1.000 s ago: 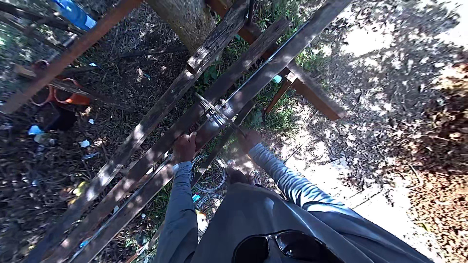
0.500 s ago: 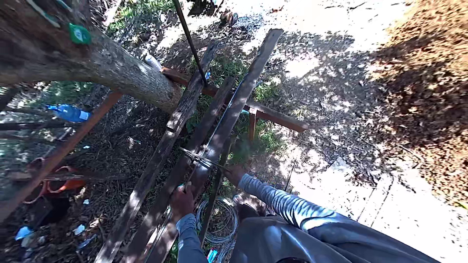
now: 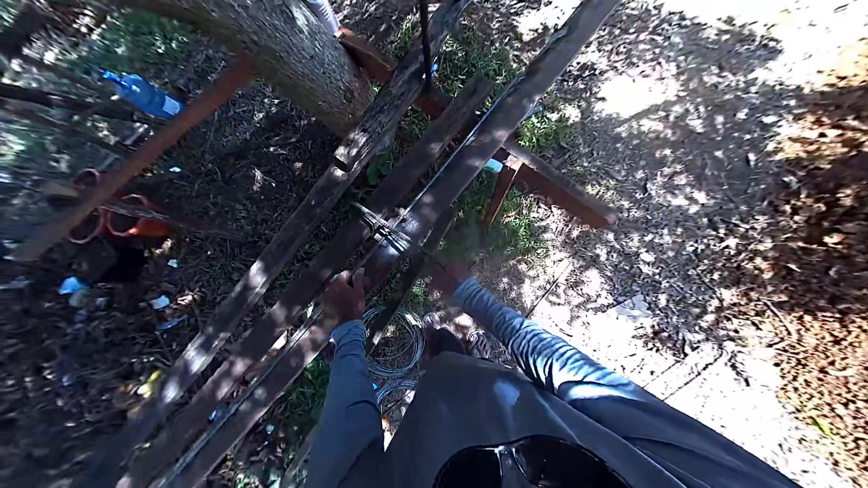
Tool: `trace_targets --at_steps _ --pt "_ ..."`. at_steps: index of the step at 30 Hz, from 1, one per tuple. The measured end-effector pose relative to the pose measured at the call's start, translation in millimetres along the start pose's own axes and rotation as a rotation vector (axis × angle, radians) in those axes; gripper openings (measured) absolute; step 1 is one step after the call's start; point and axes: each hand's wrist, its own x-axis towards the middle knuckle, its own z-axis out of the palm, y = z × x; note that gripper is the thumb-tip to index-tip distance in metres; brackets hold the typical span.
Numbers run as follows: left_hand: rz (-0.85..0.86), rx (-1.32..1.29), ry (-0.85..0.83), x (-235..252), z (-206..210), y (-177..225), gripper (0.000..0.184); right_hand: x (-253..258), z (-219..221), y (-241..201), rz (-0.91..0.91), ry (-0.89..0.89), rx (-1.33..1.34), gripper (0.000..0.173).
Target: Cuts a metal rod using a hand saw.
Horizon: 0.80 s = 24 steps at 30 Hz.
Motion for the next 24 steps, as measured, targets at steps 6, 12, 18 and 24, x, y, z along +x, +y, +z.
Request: trace_targets --at_steps 6,12,18,24 --pt "-0.03 -0.001 0.064 4 23 -15 0.069 5 15 9 -0.042 0.047 -0.01 0.049" --pt "-0.016 -0.001 0.112 6 31 -18 0.069 5 15 11 -0.081 0.084 -0.025 0.047" --pt "0.015 -0.008 0.16 5 46 -28 0.07 -1 16 6 -0.017 0.079 -0.004 0.046" --pt "0.04 -0.018 0.173 2 42 -28 0.068 2 21 11 -0.016 0.118 0.002 0.048"
